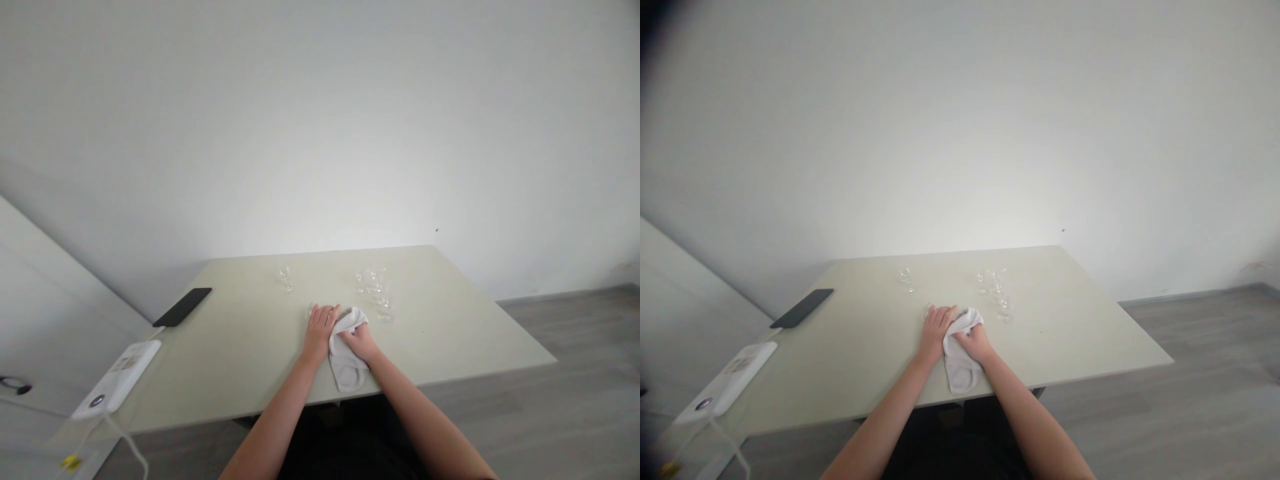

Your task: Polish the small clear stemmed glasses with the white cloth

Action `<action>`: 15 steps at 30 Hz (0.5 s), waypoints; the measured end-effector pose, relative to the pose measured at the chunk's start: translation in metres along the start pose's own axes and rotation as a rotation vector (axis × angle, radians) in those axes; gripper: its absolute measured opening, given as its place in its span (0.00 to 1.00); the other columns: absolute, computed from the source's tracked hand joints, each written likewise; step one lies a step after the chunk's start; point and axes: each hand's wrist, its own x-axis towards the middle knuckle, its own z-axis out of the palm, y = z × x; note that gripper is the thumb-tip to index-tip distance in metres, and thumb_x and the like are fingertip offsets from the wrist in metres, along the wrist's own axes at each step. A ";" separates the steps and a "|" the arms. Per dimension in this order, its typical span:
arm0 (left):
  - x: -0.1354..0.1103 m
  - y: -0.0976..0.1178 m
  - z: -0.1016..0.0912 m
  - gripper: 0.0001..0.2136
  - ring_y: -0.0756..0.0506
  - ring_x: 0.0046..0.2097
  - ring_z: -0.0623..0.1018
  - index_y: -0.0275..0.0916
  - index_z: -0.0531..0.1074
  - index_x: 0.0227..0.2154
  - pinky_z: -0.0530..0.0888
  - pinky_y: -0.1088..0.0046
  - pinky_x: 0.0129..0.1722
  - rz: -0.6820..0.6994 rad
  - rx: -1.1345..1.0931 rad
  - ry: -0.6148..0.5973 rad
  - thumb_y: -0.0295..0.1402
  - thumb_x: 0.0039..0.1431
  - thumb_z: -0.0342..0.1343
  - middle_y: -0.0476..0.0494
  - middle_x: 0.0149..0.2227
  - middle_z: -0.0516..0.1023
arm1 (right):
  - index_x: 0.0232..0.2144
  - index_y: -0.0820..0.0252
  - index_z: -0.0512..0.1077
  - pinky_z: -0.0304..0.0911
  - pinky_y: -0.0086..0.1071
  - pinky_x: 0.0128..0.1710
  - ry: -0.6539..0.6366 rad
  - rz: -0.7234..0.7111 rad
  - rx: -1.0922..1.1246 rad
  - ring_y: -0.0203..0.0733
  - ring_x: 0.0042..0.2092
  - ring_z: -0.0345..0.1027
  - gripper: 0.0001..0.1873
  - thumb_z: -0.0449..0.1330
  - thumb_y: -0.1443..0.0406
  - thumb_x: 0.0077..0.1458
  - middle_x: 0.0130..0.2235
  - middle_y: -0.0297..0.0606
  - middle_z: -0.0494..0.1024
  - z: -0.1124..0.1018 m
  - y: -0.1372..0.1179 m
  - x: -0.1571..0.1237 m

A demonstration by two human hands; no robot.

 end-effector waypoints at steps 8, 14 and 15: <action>-0.003 0.000 0.002 0.15 0.44 0.44 0.75 0.39 0.65 0.51 0.70 0.66 0.44 -0.078 -0.050 -0.219 0.29 0.61 0.51 0.42 0.42 0.75 | 0.37 0.61 0.73 0.65 0.41 0.50 -0.029 0.018 -0.071 0.46 0.43 0.71 0.15 0.63 0.60 0.46 0.39 0.40 0.79 -0.001 0.012 -0.003; -0.002 -0.001 0.005 0.17 0.41 0.49 0.73 0.39 0.64 0.53 0.67 0.60 0.53 -0.046 -0.045 -0.107 0.29 0.61 0.50 0.39 0.47 0.74 | 0.37 0.59 0.73 0.63 0.40 0.52 0.082 -0.037 -0.073 0.46 0.44 0.70 0.13 0.63 0.61 0.47 0.40 0.40 0.79 0.002 0.007 -0.003; -0.002 0.000 0.005 0.19 0.41 0.51 0.72 0.39 0.63 0.55 0.65 0.58 0.56 -0.015 -0.030 -0.077 0.28 0.61 0.50 0.39 0.48 0.73 | 0.34 0.59 0.73 0.64 0.40 0.50 0.132 -0.001 -0.069 0.46 0.43 0.71 0.10 0.60 0.60 0.50 0.38 0.40 0.79 0.001 0.004 -0.001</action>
